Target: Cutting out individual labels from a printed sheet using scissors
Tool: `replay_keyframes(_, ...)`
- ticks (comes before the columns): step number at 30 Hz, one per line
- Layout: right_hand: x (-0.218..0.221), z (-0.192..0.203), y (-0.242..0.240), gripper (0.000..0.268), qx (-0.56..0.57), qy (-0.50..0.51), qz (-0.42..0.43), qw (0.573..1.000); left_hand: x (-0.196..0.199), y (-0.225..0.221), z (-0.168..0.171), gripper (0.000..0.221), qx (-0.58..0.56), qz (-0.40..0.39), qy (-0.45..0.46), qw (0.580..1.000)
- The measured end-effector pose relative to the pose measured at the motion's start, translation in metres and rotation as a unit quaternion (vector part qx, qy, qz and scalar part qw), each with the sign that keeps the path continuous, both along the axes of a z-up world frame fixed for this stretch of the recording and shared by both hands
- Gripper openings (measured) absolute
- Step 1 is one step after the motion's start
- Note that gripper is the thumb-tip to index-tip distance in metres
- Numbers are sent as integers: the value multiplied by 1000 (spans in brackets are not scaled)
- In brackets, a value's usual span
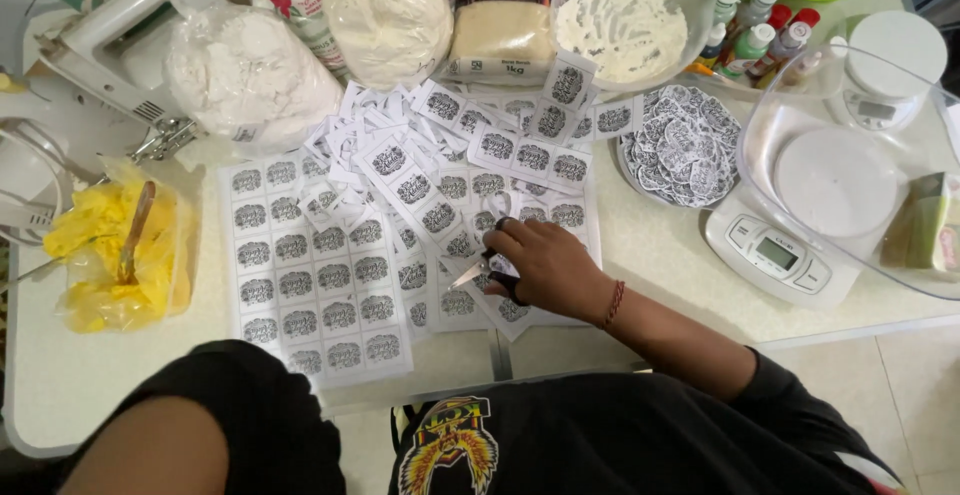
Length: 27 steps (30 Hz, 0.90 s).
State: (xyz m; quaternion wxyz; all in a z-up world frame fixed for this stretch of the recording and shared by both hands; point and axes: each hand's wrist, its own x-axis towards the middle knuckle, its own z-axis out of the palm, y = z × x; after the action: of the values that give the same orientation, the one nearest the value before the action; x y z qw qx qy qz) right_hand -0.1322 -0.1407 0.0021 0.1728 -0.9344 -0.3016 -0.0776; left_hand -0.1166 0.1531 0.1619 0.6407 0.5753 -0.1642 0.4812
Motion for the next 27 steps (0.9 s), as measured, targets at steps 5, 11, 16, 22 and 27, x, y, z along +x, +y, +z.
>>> replay_keyframes(5,-23,-21,3,79,-31,64,-55,996,-10,-1,10,47,-25,8,2,1000)
replay_keyframes(11,-30,-13,1,57,52,97,-42,993,-13,-14,-24,30,-71,-21,88,993)
replay_keyframes(16,-32,-41,-6,45,60,91,-106,988,-17,-64,-93,38,-134,-120,302,936)
replay_keyframes(22,-19,-9,-17,45,216,307,-194,907,-47,-90,-130,39,-98,-216,442,865)
replay_keyframes(27,5,1,-40,44,480,351,-112,796,-54,-100,-143,36,-216,-289,536,764)
